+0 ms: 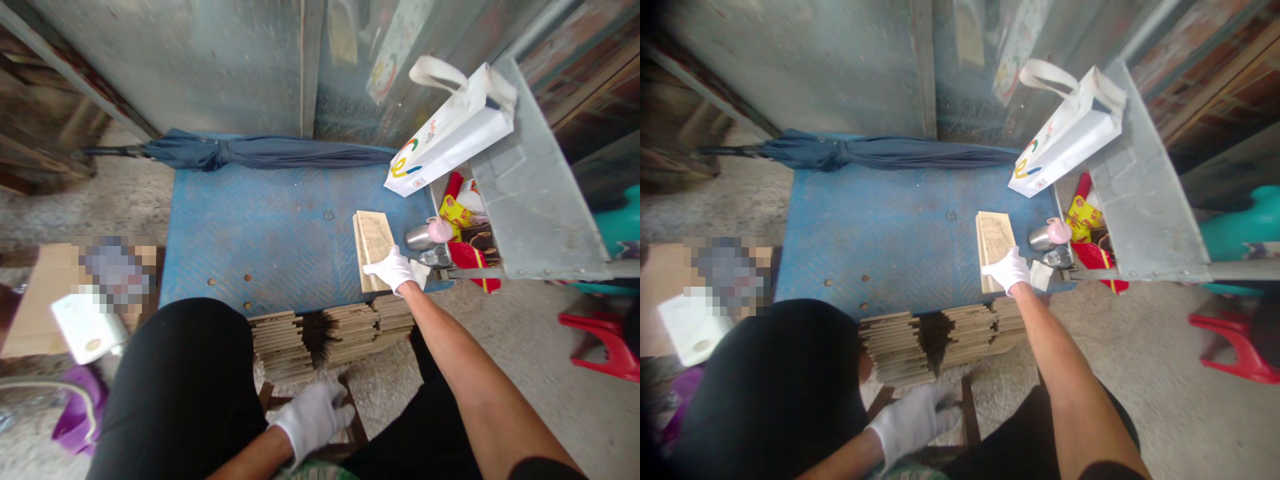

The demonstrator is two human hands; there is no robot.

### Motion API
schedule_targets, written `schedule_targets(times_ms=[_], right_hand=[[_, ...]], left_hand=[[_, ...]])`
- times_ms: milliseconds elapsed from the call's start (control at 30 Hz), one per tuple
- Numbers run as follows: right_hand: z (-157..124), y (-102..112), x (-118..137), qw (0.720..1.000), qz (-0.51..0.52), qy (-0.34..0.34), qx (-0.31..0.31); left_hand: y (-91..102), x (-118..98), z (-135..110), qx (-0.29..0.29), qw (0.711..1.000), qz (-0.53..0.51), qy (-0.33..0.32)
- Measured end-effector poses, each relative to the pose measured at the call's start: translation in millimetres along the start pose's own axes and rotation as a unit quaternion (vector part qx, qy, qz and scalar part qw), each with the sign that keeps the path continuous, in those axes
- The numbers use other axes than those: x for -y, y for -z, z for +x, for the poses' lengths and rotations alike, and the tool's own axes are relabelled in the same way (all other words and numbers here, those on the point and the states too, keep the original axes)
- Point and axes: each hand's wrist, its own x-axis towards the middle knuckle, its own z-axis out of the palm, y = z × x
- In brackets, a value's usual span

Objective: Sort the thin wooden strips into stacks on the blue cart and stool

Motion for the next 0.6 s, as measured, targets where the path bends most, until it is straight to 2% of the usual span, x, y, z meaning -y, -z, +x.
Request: schedule_targets(times_ms=[67, 167, 267, 367, 433, 500, 600], right_hand=[[-11, 16, -1, 0.993, 0.105, 0.029, 0.045], [-40, 30, -7, 0.953, 0.271, 0.060, 0.121], [-80, 30, -19, 0.905, 0.392, 0.076, 0.149], [-125, 20, -34, 0.882, 0.432, 0.092, 0.163], [-153, 11, -42, 0.885, 0.421, 0.117, 0.161], [-178, 0, -48, 0.904, 0.383, 0.131, 0.141], [-211, -20, -52, 0.948, 0.273, 0.134, 0.098]], left_hand=[[-2.2, 3, 3, -0.010, 1.000, -0.003, -0.018], [-1.7, 5, 10, -0.034, 0.995, -0.073, -0.052], [5.5, 2, 15, -0.077, 0.975, -0.188, -0.085], [17.2, -7, 12, -0.133, 0.953, -0.258, -0.085], [25.3, -14, 5, -0.164, 0.938, -0.288, -0.101], [32.3, -21, -6, -0.171, 0.920, -0.323, -0.141], [37.6, -28, -22, -0.130, 0.895, -0.388, -0.179]])
